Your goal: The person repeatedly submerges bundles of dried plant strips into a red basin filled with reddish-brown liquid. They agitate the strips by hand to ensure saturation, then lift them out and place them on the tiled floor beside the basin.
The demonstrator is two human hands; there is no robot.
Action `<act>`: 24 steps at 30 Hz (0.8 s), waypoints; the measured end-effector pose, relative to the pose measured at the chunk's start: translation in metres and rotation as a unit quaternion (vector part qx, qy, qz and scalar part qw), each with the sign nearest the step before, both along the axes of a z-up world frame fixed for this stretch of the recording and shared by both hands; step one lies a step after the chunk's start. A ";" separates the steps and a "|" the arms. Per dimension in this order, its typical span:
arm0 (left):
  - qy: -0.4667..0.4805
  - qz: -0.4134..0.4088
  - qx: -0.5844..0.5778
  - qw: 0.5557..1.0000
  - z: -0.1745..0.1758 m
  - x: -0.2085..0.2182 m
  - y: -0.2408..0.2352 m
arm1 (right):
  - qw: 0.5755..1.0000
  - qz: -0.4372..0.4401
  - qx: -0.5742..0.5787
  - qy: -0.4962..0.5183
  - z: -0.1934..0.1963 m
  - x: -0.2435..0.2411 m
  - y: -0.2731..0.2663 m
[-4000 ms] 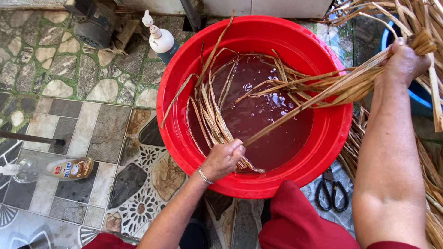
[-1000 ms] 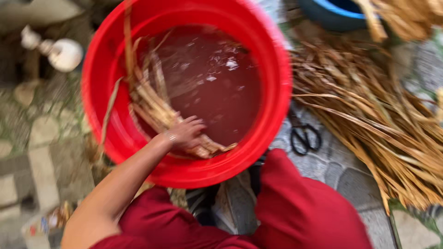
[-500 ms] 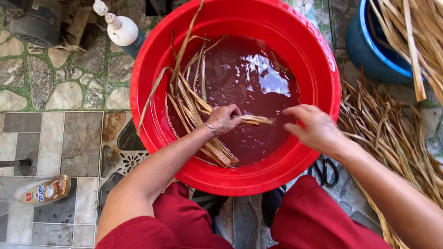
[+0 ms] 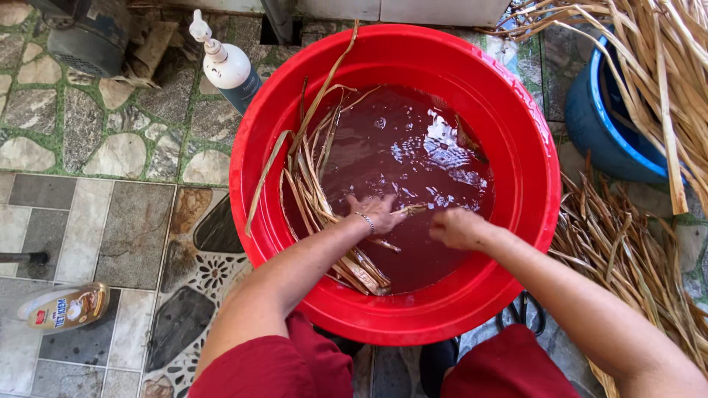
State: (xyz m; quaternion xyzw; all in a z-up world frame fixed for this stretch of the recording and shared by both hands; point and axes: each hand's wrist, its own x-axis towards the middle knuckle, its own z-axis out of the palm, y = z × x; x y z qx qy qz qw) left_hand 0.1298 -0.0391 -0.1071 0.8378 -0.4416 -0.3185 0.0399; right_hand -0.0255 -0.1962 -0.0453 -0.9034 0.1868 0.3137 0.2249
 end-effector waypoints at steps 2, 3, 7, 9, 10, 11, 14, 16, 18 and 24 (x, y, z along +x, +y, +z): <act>0.109 0.018 0.030 0.993 -0.029 -0.014 -0.019 | 0.998 0.035 0.020 0.056 -0.037 -0.019 -0.006; 0.161 0.023 0.045 0.986 -0.041 -0.019 -0.027 | 0.999 0.020 0.031 0.011 -0.052 -0.022 -0.007; 0.229 0.095 -0.140 0.959 -0.065 -0.029 -0.047 | 0.968 -0.205 0.141 -0.034 -0.049 -0.018 -0.015; 0.243 0.117 -0.192 0.944 -0.064 -0.026 -0.050 | 0.905 -0.336 0.253 -0.067 -0.023 -0.011 -0.012; 0.292 0.137 -0.224 0.920 -0.062 -0.029 -0.050 | 0.865 -0.372 0.315 -0.121 -0.009 -0.008 -0.009; 0.340 0.158 -0.255 0.891 -0.058 -0.032 -0.050 | 0.817 -0.404 0.374 -0.173 0.004 -0.006 -0.006; 0.431 0.197 -0.351 0.808 -0.035 -0.029 -0.060 | 0.698 -0.505 0.469 -0.196 0.029 0.012 0.006; 0.433 0.216 -0.371 0.793 -0.011 -0.025 -0.066 | 0.654 -0.516 0.500 -0.237 0.034 0.022 0.009; 0.390 0.236 -0.347 0.820 0.016 -0.018 -0.069 | 0.635 -0.503 0.502 -0.304 0.035 0.028 0.004; 0.315 0.187 -0.323 0.873 0.072 -0.010 -0.089 | 0.610 -0.524 0.421 -0.420 0.055 0.053 -0.034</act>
